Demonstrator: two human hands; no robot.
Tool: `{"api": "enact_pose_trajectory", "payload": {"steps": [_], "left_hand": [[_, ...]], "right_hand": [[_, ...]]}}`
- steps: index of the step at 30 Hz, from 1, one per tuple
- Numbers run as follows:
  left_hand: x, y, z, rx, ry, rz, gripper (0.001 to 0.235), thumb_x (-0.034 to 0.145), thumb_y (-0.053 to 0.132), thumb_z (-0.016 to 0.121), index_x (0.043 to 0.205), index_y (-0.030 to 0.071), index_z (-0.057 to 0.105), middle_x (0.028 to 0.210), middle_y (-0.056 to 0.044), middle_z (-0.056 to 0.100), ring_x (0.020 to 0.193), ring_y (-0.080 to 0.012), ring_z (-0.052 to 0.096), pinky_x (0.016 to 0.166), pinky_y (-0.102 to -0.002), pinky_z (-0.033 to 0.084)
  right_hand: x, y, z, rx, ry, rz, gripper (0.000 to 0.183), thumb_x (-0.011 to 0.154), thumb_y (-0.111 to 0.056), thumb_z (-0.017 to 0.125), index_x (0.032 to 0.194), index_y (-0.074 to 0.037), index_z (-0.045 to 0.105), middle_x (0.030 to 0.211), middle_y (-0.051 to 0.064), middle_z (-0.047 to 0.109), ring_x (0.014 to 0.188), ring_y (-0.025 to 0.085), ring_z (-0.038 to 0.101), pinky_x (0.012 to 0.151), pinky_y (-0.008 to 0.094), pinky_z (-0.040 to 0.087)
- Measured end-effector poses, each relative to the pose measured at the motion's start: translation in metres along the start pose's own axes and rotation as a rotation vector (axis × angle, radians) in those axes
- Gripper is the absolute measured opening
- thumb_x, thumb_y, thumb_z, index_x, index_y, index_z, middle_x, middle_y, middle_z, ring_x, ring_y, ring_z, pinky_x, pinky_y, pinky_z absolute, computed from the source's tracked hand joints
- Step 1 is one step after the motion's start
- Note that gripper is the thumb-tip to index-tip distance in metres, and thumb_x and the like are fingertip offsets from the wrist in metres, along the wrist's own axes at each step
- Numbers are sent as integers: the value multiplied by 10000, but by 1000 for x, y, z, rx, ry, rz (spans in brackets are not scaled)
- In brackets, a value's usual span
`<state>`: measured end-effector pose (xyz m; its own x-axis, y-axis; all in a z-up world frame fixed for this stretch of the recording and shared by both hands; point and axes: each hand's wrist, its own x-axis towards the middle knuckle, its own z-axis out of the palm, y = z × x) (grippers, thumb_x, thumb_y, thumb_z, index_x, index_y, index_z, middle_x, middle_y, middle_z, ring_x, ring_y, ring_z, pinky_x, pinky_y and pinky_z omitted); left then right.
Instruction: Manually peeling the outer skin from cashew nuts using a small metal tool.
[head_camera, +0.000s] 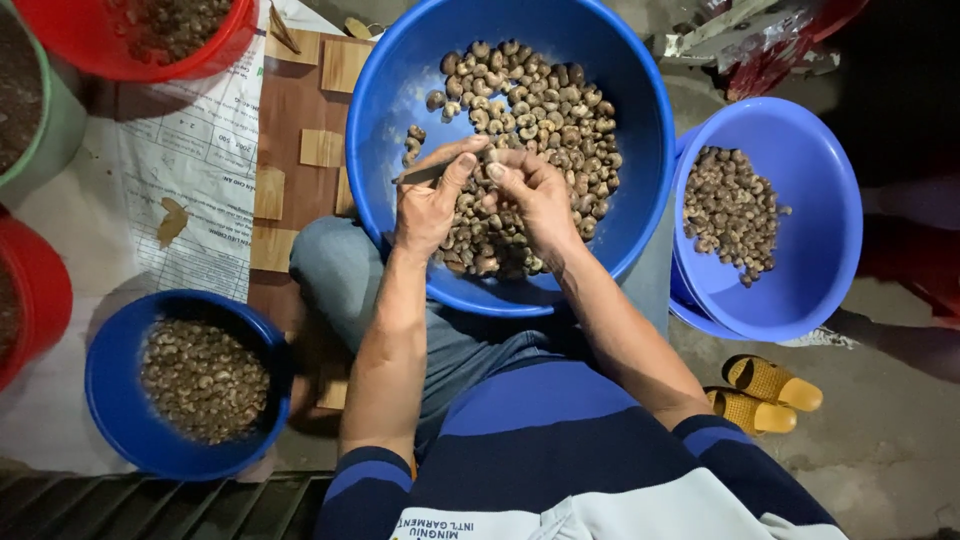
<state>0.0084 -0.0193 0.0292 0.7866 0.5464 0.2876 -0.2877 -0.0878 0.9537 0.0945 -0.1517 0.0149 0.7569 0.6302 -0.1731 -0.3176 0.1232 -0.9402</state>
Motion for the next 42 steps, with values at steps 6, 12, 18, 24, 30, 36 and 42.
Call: {"api": "enact_pose_trajectory", "payload": {"steps": [6, 12, 18, 24, 30, 36, 42], "left_hand": [[0, -7, 1, -46, -6, 9, 209, 1077, 154, 642, 1180, -5, 730, 1219, -246, 725, 1237, -387, 646, 1074, -572, 510], [2, 2, 3, -117, -41, 35, 207, 1083, 141, 628, 1194, 1, 733, 1268, -245, 707, 1276, -386, 621, 1093, -575, 496], [1, -2, 3, -173, -24, 41, 207, 1091, 124, 616, 1210, -8, 724, 1287, -242, 698, 1280, -374, 623, 1093, -554, 512], [3, 0, 3, -142, 6, 75, 200, 1094, 112, 615, 1214, -8, 720, 1255, -251, 708, 1252, -375, 636, 1058, -545, 541], [-5, -18, -5, -170, 130, -45, 244, 1105, 200, 588, 1219, 26, 715, 1232, -251, 715, 1094, -340, 731, 969, -475, 617], [-7, -23, -17, -98, 395, -301, 314, 1104, 302, 582, 1259, 46, 677, 1222, -239, 723, 944, -291, 787, 797, -342, 673], [-4, -22, -13, -161, 497, -356, 338, 1055, 313, 640, 1216, 21, 699, 1166, -244, 755, 877, -293, 811, 697, -286, 677]], "right_hand": [[-2, 15, 2, 420, 33, 356, 292, 983, -260, 720, 1211, -86, 668, 1074, 109, 764, 750, 140, 751, 675, 303, 669], [-2, 10, 7, 530, 51, 403, 185, 981, -273, 735, 1104, -137, 712, 1004, 58, 754, 730, 111, 678, 704, 288, 619], [-2, 9, 6, 546, 34, 392, 177, 983, -275, 731, 1103, -146, 711, 993, 46, 751, 744, 111, 677, 704, 285, 625], [-2, 5, 3, 547, 6, 389, 159, 993, -282, 717, 1089, -156, 703, 987, 46, 757, 739, 102, 672, 699, 277, 629], [-6, -38, -13, 262, 79, 248, 235, 978, -290, 723, 1132, -117, 687, 950, 78, 748, 679, 100, 697, 631, 260, 644], [-1, -47, -153, -178, 396, -206, 207, 1061, -229, 673, 1215, -92, 654, 995, 144, 740, 697, 131, 714, 668, 250, 636], [-41, 5, -299, -646, 650, -309, 232, 1100, -160, 747, 1162, 44, 656, 884, 198, 665, 675, 209, 666, 577, 362, 577]]}}
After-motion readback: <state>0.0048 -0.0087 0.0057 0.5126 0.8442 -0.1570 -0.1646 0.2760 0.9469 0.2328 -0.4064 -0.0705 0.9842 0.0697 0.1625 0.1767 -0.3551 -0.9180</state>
